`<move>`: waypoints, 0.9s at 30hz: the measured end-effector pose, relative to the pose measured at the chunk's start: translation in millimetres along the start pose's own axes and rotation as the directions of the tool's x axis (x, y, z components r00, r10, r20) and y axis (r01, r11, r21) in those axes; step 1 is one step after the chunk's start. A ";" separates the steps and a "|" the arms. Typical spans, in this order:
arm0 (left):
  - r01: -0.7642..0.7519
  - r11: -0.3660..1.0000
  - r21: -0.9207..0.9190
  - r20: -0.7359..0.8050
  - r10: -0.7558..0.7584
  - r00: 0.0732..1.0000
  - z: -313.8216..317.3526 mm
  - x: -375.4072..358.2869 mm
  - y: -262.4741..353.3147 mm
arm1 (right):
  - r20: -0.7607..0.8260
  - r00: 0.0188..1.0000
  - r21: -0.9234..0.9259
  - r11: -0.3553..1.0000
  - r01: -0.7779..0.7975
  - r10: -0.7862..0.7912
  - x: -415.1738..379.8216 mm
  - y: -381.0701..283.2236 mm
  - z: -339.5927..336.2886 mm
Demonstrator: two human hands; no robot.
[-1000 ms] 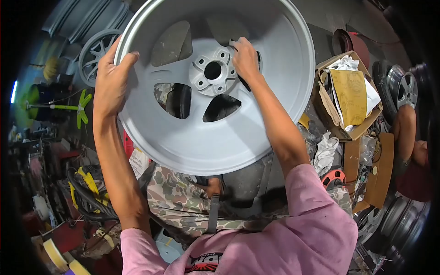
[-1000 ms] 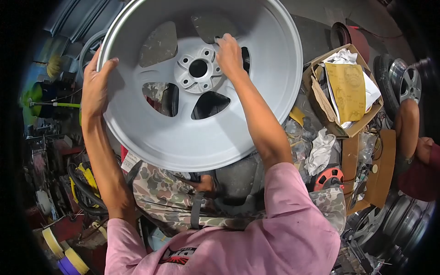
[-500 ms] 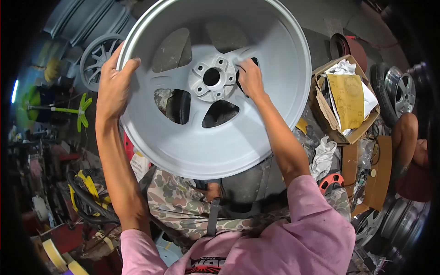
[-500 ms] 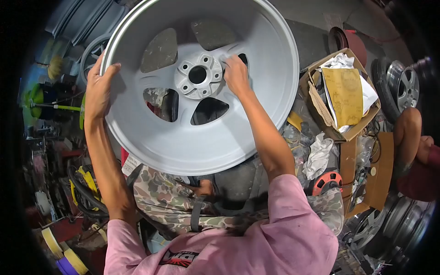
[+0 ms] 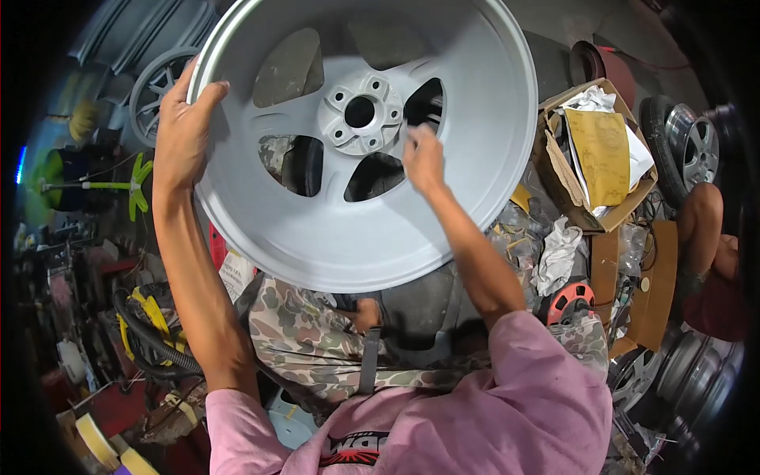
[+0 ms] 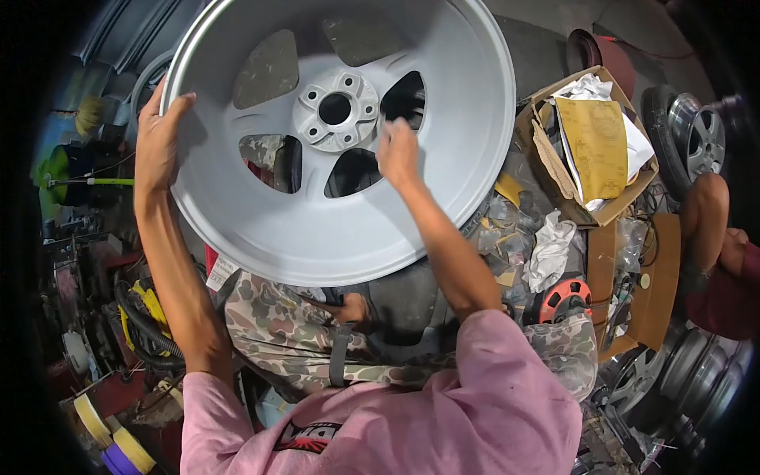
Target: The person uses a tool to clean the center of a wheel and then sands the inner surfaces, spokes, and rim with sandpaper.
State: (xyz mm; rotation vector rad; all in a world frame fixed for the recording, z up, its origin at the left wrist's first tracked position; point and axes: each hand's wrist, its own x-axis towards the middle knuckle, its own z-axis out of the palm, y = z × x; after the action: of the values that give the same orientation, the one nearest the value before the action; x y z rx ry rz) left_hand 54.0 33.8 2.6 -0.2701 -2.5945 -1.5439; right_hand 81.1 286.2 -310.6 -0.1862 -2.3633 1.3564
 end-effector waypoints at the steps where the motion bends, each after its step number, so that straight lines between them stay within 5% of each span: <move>1: 0.017 0.999 -0.030 -0.002 -0.017 1.000 2.7 -3.1 3.4 | 0.002 1.000 -0.005 1.000 0.002 -0.002 -11.3 0.0 -6.8; 3: 0.036 0.997 -0.068 -0.011 -0.037 0.999 8.8 -7.9 5.4 | 0.396 0.897 -0.058 0.981 -0.187 0.195 -22.9 6.4 -25.5; 4: -0.025 0.997 -0.079 -0.015 0.024 1.000 12.4 -8.4 4.8 | 0.402 0.896 -0.064 0.982 -0.179 0.190 -21.5 10.6 -31.4; 6: -0.080 0.992 -0.094 -0.026 0.078 0.997 15.1 -15.6 7.3 | -0.088 0.979 -0.182 0.963 -0.198 0.185 -19.8 17.7 -39.4; 8: -0.094 0.989 -0.117 0.059 0.101 0.993 17.5 -20.3 16.8 | -0.092 0.968 -0.258 0.933 -0.251 0.235 -21.3 32.0 -20.3; 14: -0.131 0.989 -0.070 0.014 0.132 0.991 20.7 -22.8 2.7 | -0.099 0.928 -0.091 0.925 -0.368 0.360 -7.6 -17.7 26.8; 16: -0.122 0.992 -0.033 0.049 0.123 0.991 18.4 -20.4 4.4 | -0.243 0.948 -0.183 0.950 -0.254 0.207 -22.4 -1.2 23.0; 21: -0.124 0.984 -0.127 0.060 0.132 0.989 22.1 -22.5 6.6 | -0.078 0.853 -0.200 0.830 -0.521 0.517 -8.7 -17.3 2.4; 24: -0.118 0.992 -0.048 0.080 0.121 0.989 19.1 -23.7 9.0 | -0.192 0.928 -0.009 0.945 -0.327 0.319 -6.1 -18.7 22.2; 25: -0.116 0.992 -0.048 0.079 0.120 0.990 18.7 -23.3 6.5 | -0.227 0.954 -0.147 0.962 -0.232 0.195 -18.7 -23.6 15.6; 27: -0.220 0.975 -0.015 0.042 0.221 0.974 17.6 -19.2 0.2 | -0.132 0.948 -0.141 0.941 -0.308 0.290 -30.5 -17.3 1.0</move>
State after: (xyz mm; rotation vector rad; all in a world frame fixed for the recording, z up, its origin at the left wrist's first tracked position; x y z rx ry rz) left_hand 72.7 47.5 -9.2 -0.5779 -2.4874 -1.4900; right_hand 109.8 266.9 -304.9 -0.6750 -2.4213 1.2455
